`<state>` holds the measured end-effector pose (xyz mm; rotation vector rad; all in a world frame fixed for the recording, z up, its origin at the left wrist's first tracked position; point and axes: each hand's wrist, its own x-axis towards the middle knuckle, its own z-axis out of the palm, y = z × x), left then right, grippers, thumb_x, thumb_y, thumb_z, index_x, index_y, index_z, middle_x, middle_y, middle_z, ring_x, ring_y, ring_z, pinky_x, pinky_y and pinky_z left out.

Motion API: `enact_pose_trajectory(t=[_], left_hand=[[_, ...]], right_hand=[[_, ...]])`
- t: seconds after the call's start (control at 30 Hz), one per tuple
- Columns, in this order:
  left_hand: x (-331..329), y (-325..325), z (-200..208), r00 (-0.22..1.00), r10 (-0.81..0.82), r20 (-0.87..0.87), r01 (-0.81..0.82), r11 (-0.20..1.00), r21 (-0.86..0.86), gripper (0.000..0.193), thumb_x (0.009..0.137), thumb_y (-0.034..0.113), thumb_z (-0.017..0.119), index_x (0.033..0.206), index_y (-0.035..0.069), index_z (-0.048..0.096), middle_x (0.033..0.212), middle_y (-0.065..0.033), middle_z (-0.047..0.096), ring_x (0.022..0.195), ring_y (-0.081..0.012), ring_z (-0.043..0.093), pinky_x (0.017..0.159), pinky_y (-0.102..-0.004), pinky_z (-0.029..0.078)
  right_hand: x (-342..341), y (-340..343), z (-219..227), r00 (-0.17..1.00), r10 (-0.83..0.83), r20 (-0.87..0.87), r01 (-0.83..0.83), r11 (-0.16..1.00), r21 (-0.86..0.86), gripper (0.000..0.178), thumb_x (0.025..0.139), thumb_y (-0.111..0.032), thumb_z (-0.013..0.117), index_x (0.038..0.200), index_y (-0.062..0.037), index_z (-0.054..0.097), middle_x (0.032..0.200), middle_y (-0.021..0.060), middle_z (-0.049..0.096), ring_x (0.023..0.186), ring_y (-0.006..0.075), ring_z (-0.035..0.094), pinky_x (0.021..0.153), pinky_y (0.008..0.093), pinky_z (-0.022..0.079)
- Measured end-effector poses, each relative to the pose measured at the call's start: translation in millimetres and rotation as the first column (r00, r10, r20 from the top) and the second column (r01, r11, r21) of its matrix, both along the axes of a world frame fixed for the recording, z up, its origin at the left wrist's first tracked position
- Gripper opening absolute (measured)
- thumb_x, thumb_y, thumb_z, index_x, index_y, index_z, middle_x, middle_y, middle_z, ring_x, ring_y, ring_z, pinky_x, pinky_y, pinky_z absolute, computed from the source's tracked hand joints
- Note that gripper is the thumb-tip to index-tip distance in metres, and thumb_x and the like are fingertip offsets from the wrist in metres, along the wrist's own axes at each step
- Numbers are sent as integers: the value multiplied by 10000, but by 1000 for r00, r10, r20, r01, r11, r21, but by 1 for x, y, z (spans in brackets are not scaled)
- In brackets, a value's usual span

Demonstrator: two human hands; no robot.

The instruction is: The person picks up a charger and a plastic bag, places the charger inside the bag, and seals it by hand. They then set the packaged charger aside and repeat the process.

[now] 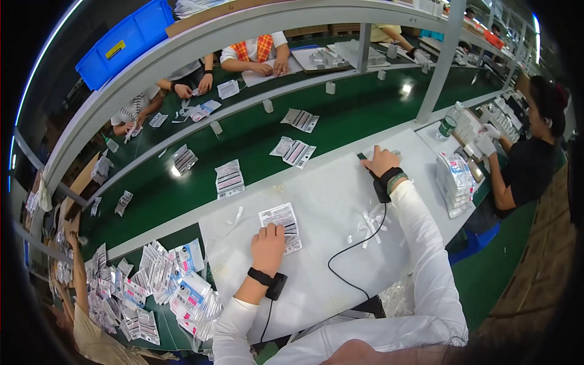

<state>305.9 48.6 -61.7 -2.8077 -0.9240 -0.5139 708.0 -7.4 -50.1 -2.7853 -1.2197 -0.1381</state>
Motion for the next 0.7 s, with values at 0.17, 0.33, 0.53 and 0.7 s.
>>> enact_pose_trajectory(t=[0.17, 0.33, 0.53, 0.7], left_hand=[[-15, -2, -2, 995, -26, 100, 34, 996, -82, 178, 775, 80, 611, 948, 117, 626, 943, -25, 646, 871, -231, 628, 735, -372, 490], [-11, 4, -8, 962, -129, 240, 182, 960, -214, 220, 767, 62, 627, 976, 113, 669, 1054, -14, 679, 961, -229, 627, 766, -380, 501], [-11, 14, -14, 916, -125, 381, 287, 869, -403, 247, 773, 72, 649, 1011, 105, 706, 1100, -10, 692, 976, -252, 621, 830, -381, 499], [-16, 22, -18, 883, -8, 469, 296, 784, -545, 220, 820, 120, 661, 1028, 111, 730, 1083, -15, 707, 983, -264, 616, 860, -374, 493]], right_hand=[[-25, 3, -3, 967, 246, -74, -229, 956, 182, 513, 766, -93, 677, 1257, -63, 530, 1169, 162, 563, 941, 380, 639, 801, 444, 534], [-92, -9, 43, 670, 735, -102, -626, 633, 455, 696, 691, 39, 615, 1360, -78, 463, 1297, 159, 515, 1029, 333, 597, 880, 421, 491], [-198, -18, 32, 296, 890, -347, -742, 442, 504, 589, 707, 0, 633, 1287, -94, 584, 1237, 114, 566, 1019, 310, 585, 913, 404, 481], [-217, -31, 11, 225, 939, -261, -751, 338, 567, 578, 750, -48, 653, 1316, -90, 542, 1187, 107, 565, 1022, 310, 582, 903, 394, 485]])
